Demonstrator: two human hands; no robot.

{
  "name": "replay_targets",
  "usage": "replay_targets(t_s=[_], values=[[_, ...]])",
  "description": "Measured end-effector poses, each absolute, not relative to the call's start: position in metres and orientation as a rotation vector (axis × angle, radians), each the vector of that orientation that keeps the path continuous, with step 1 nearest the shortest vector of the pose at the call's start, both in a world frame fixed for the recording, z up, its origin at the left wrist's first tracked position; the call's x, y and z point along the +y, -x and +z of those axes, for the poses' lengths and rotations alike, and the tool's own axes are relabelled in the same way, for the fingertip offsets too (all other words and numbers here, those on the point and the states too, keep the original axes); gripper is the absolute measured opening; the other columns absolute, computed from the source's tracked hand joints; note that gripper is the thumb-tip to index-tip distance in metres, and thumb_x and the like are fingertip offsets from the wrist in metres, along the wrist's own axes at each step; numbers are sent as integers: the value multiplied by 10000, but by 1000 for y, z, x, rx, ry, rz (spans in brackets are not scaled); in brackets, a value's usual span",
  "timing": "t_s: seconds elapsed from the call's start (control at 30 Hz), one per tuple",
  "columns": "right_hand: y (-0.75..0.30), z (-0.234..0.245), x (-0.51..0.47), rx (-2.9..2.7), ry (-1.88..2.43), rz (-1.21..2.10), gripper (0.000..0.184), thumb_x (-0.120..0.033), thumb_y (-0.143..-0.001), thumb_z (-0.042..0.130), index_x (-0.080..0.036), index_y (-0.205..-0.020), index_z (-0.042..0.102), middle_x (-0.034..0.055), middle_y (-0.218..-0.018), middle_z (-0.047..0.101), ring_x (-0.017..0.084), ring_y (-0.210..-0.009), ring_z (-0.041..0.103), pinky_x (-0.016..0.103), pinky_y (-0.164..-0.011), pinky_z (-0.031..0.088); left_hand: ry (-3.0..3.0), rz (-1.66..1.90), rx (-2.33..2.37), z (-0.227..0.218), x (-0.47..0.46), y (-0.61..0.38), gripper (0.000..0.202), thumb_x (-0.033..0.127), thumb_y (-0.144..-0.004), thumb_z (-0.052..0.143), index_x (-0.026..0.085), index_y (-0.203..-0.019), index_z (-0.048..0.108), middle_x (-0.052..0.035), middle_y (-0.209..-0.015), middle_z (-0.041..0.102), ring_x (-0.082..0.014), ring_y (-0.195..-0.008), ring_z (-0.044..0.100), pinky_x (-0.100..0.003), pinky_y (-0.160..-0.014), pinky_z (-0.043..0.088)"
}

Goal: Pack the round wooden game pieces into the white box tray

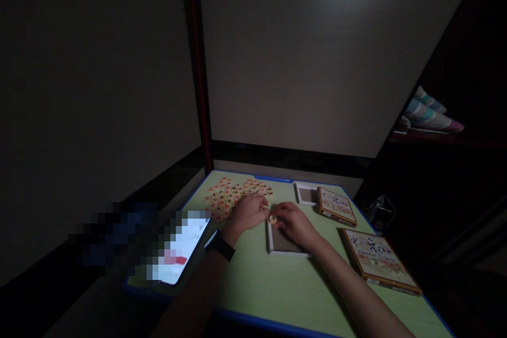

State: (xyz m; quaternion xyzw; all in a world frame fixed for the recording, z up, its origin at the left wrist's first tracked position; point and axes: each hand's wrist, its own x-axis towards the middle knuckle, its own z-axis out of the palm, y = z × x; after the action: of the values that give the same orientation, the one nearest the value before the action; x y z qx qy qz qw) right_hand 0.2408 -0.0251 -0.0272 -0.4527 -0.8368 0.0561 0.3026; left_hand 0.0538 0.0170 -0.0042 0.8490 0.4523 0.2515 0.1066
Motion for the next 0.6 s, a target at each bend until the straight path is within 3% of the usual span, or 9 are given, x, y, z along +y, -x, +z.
replay_targets(t_s=[0.6], values=[[-233, -22, -26, -2236, 1350, 178, 286, -156, -829, 645, -183, -1104, 720, 107, -1023, 722, 243, -1005, 614, 364, -902, 471, -2474, 738, 1720, 3, 21, -43, 277, 146, -867, 441, 183, -858, 715, -69, -947, 719, -190, -949, 631, -300, -898, 471]])
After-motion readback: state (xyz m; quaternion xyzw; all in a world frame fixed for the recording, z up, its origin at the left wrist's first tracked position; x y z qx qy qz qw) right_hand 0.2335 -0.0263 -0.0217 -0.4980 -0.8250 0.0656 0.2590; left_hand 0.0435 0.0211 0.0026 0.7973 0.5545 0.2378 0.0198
